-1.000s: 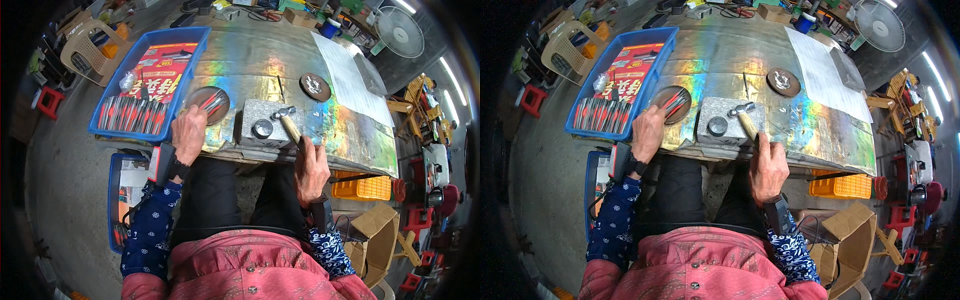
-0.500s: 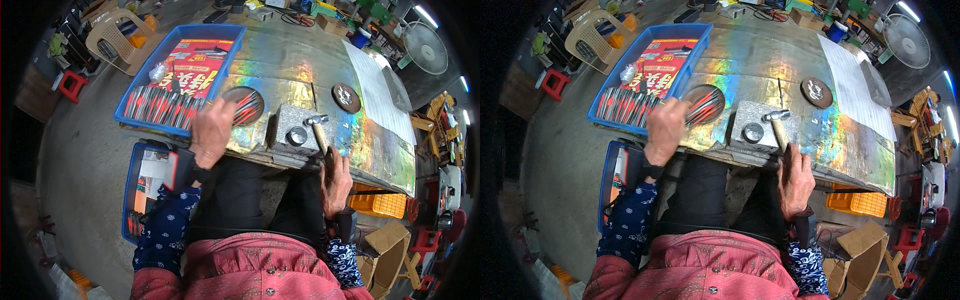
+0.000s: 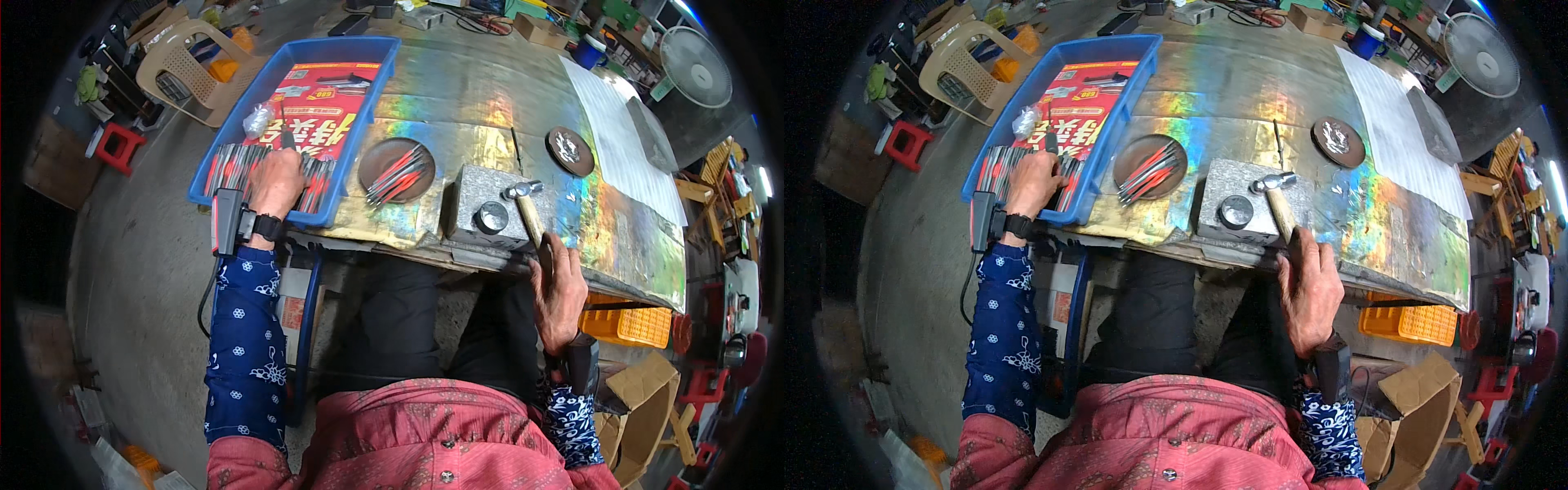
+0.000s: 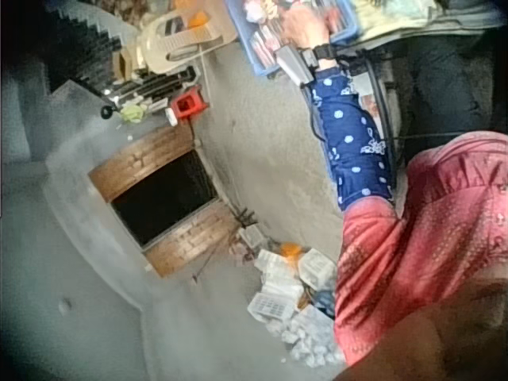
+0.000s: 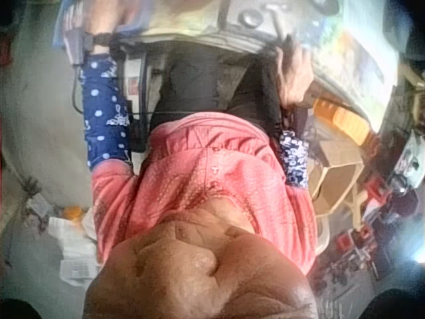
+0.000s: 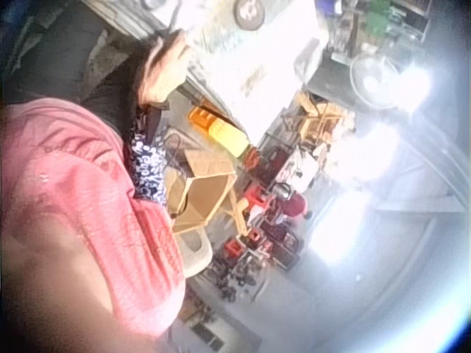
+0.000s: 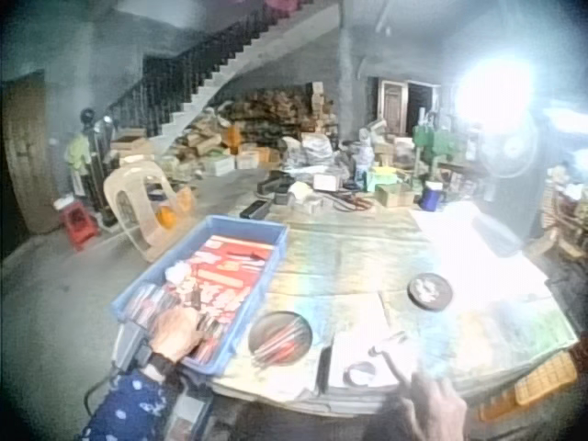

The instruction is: The person repeatedly picks up small metal pieces from a tray, places them on a metal block, and strikes them with a hammer. They then place the shaped pieces into a small dish on the table.

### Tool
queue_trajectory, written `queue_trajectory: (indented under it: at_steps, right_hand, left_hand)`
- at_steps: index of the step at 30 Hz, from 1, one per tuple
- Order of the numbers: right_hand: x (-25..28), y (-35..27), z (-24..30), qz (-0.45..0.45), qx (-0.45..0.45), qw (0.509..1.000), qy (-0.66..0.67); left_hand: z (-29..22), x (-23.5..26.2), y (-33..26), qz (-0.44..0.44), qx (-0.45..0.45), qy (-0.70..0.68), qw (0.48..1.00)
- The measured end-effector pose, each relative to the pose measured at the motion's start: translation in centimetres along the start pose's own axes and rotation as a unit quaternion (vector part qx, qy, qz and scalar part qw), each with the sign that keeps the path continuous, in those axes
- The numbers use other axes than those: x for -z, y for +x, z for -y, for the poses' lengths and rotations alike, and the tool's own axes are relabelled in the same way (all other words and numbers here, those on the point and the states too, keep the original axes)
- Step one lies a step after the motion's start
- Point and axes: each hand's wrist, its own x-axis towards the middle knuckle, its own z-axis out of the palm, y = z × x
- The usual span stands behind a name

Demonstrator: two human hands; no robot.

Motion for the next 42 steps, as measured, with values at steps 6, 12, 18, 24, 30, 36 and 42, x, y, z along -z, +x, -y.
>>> queue_trajectory:
  at_steps: [6, 12, 18, 24, 30, 36, 42]
  right_hand:
    - [0.6, 0.1, 0.0, 0.025, -0.035, 0.999, 0.017]
    - [1.5, 0.3, -1.2, -0.004, -0.034, 0.997, 0.067]
    - [2.6, 1.4, -6.7, -0.036, -0.060, 0.997, -0.023]
    - [1.6, 2.3, -11.4, 0.043, -0.129, 0.989, -0.052]
    - [-0.4, 2.9, -13.0, 0.043, -0.085, 0.992, -0.079]
    - [-1.1, 3.8, -13.5, 0.050, -0.052, 0.993, -0.090]
    - [-1.1, 4.5, -13.2, 0.073, 0.016, 0.987, -0.140]
  left_hand:
    - [0.6, -0.9, 1.3, 0.036, 0.021, 0.031, 0.999]
    - [1.8, -1.6, 1.6, -0.003, -0.017, -0.064, 0.998]
    - [2.1, -1.5, 1.6, -0.041, -0.014, -0.098, 0.994]
    - [1.1, -0.4, 1.0, -0.062, 0.082, -0.326, 0.940]
    - [-3.7, 2.5, -0.4, -0.118, -0.033, -0.527, 0.841]
    - [-10.8, 4.4, -2.6, -0.047, -0.076, -0.595, 0.799]
    - [-14.9, 3.7, -3.5, 0.011, -0.078, -0.639, 0.765]
